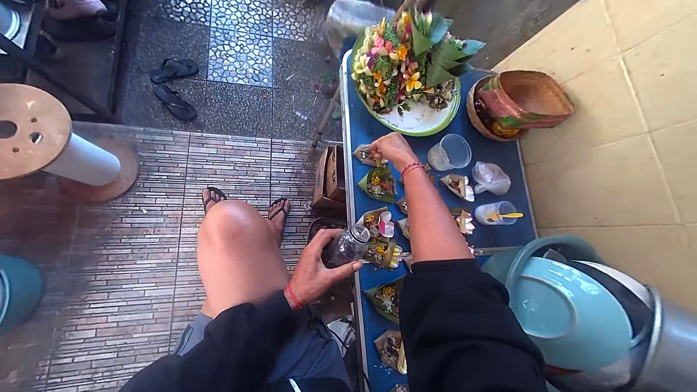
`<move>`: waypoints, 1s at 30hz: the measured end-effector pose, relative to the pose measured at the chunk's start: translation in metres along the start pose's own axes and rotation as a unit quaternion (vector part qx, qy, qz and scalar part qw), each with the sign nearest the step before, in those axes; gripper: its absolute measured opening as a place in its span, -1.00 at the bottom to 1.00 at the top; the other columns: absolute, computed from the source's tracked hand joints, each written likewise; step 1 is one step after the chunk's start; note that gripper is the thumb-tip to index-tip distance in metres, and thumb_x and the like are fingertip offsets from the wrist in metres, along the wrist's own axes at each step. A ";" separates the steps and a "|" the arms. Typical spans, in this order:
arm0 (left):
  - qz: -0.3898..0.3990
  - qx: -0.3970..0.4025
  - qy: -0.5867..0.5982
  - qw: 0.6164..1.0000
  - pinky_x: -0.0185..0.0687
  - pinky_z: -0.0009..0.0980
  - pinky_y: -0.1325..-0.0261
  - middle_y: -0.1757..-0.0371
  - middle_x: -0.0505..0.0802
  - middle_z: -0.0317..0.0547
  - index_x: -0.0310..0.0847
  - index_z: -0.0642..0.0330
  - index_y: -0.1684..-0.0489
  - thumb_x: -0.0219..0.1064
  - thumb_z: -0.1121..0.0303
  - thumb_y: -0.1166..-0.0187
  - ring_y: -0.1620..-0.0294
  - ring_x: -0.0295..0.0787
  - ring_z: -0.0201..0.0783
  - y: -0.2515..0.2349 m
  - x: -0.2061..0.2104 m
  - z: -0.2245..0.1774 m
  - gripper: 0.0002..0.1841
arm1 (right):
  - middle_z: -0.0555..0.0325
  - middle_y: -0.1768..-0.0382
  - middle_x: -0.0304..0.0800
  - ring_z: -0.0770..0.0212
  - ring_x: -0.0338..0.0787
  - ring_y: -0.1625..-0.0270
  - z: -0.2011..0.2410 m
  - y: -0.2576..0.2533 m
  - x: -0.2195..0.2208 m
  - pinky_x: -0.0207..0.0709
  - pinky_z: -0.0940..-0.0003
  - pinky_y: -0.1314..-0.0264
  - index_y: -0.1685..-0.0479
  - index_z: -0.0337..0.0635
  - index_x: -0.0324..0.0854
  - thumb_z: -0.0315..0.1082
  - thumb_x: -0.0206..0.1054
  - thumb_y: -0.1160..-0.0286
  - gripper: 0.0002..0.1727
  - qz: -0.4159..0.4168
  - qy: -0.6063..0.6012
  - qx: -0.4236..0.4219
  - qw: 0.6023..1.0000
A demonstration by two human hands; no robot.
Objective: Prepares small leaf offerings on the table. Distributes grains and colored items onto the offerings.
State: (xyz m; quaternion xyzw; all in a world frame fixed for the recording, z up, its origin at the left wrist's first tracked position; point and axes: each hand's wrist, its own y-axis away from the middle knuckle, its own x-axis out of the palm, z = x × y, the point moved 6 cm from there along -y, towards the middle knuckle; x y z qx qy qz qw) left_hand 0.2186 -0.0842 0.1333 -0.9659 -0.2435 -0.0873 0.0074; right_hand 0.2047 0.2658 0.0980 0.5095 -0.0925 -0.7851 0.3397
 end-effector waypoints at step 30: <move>-0.008 -0.021 -0.003 1.000 0.71 -0.35 -0.28 -0.15 0.79 -0.02 0.62 0.34 -0.28 0.60 0.11 -0.34 -0.15 0.77 -0.31 -0.001 -0.004 0.006 -0.39 | 0.12 0.27 0.83 0.38 0.82 0.30 -0.002 0.066 -0.018 0.74 0.53 0.09 -0.03 -0.41 0.68 -0.66 0.37 -0.43 -0.78 0.004 -0.352 -0.021 0.936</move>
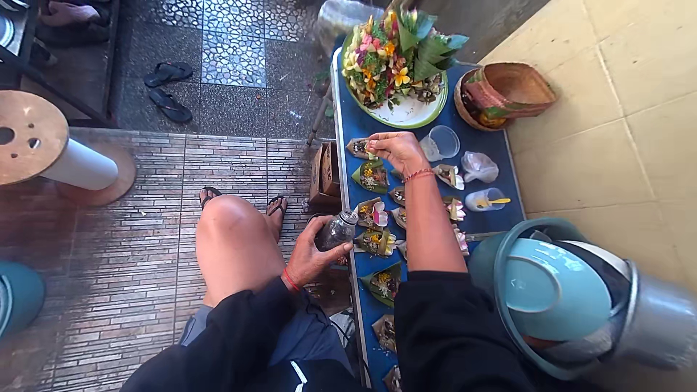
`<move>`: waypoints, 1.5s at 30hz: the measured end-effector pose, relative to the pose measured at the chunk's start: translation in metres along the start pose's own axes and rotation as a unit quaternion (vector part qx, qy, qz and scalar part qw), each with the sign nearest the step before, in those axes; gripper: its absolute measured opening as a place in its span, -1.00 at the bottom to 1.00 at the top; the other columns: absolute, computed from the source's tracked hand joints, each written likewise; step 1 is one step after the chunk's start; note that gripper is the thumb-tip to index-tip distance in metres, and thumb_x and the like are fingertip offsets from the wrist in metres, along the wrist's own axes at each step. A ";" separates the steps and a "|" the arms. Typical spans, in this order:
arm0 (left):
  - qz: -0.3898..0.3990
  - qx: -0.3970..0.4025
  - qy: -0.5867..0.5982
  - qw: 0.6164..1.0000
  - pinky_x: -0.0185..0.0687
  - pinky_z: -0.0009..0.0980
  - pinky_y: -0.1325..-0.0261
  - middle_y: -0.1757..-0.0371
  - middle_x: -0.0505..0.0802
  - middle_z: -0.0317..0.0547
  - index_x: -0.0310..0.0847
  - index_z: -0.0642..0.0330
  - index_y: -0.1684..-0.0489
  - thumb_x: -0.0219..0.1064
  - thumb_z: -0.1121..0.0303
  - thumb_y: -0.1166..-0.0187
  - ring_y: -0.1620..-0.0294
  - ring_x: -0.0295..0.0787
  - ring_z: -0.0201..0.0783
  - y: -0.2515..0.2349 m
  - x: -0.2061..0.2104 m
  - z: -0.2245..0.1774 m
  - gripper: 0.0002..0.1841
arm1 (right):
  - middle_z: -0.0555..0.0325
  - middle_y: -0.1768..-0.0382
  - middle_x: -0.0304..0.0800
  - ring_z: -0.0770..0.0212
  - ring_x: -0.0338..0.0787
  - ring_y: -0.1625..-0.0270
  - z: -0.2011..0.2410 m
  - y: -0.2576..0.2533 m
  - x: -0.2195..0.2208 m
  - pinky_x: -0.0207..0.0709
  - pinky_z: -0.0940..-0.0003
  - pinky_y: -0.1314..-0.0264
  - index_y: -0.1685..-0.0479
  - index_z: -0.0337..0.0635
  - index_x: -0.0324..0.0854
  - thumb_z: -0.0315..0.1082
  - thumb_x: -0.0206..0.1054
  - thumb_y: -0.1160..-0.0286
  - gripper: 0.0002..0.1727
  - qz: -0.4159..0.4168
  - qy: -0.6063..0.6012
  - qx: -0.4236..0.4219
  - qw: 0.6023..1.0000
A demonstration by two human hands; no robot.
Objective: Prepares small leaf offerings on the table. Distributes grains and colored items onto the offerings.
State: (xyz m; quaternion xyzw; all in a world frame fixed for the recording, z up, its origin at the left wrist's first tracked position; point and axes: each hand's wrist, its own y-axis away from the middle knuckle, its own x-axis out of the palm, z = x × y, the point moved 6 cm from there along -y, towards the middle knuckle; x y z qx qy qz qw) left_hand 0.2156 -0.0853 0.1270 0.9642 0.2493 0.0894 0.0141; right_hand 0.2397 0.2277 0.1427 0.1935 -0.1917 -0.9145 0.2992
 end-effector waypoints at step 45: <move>0.099 0.039 -0.057 0.993 0.69 -0.31 -0.32 -0.20 0.78 -0.05 0.56 0.28 -0.37 0.57 0.18 -0.37 -0.20 0.76 -0.30 0.021 0.024 0.007 -0.40 | 0.00 0.19 0.92 0.28 0.91 0.22 -0.208 0.353 -0.081 0.81 0.36 -0.03 0.06 -0.36 0.82 -0.58 0.47 -0.46 -0.86 -0.236 -0.003 0.044 0.971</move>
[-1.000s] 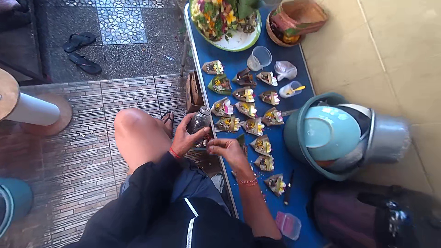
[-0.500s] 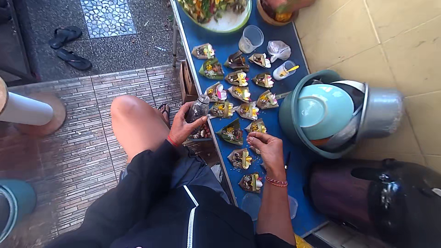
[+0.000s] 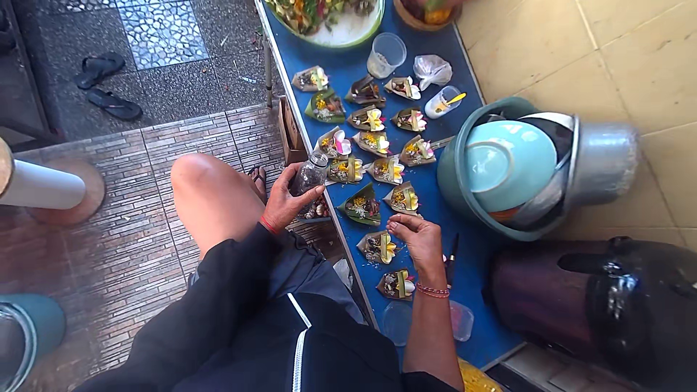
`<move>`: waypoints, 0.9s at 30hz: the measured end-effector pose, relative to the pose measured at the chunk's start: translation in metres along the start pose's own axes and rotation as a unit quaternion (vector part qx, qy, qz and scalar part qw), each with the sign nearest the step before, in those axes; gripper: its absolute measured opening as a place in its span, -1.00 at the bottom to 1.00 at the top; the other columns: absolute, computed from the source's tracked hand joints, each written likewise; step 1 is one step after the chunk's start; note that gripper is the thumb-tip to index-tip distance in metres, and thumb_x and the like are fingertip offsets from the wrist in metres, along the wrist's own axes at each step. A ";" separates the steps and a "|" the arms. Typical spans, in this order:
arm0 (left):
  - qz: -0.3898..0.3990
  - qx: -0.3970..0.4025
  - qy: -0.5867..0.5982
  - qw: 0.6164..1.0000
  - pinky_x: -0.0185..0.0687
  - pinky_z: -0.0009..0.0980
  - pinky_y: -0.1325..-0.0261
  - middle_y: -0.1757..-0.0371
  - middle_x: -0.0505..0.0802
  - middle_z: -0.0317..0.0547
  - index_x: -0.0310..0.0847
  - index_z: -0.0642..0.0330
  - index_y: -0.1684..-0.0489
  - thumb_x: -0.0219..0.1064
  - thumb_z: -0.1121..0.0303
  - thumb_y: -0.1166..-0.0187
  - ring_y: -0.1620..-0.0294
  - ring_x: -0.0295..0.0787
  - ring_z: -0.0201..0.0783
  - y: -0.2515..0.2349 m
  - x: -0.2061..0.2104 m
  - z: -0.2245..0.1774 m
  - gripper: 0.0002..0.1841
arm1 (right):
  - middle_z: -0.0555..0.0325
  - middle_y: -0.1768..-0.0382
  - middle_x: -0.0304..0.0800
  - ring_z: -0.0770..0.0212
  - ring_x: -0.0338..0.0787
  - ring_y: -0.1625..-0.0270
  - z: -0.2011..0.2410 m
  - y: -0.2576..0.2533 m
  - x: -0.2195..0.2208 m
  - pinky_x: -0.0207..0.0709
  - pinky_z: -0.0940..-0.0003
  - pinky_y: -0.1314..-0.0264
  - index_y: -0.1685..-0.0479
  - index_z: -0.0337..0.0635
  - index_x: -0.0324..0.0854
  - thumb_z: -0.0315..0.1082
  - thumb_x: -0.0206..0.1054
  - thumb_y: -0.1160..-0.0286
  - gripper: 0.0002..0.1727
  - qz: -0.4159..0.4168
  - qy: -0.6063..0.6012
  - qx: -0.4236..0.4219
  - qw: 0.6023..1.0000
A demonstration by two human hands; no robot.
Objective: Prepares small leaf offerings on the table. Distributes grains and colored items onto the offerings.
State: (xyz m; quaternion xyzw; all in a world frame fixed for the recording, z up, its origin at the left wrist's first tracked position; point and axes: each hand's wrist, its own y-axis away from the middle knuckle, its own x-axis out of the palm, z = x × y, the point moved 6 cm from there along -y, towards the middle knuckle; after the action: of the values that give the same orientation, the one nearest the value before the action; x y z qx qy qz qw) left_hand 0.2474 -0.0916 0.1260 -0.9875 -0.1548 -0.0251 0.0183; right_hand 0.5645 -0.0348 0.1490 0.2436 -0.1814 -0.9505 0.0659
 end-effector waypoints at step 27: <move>0.000 0.002 0.004 1.000 0.71 -0.32 -0.29 -0.18 0.78 -0.04 0.53 0.32 -0.37 0.55 0.19 -0.37 -0.17 0.77 -0.31 0.003 -0.002 0.001 -0.39 | 0.03 0.20 0.92 0.29 0.89 0.20 0.010 0.000 0.014 0.79 0.33 -0.03 0.04 -0.32 0.82 -0.53 0.44 -0.52 -0.87 0.057 0.065 -0.018 0.996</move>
State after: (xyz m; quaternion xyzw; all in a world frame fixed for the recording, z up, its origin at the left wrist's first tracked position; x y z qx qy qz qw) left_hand 0.2459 -0.0949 0.1248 -0.9874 -0.1544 -0.0284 0.0208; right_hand 0.5476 -0.0345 0.1506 0.2928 -0.1734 -0.9304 0.1364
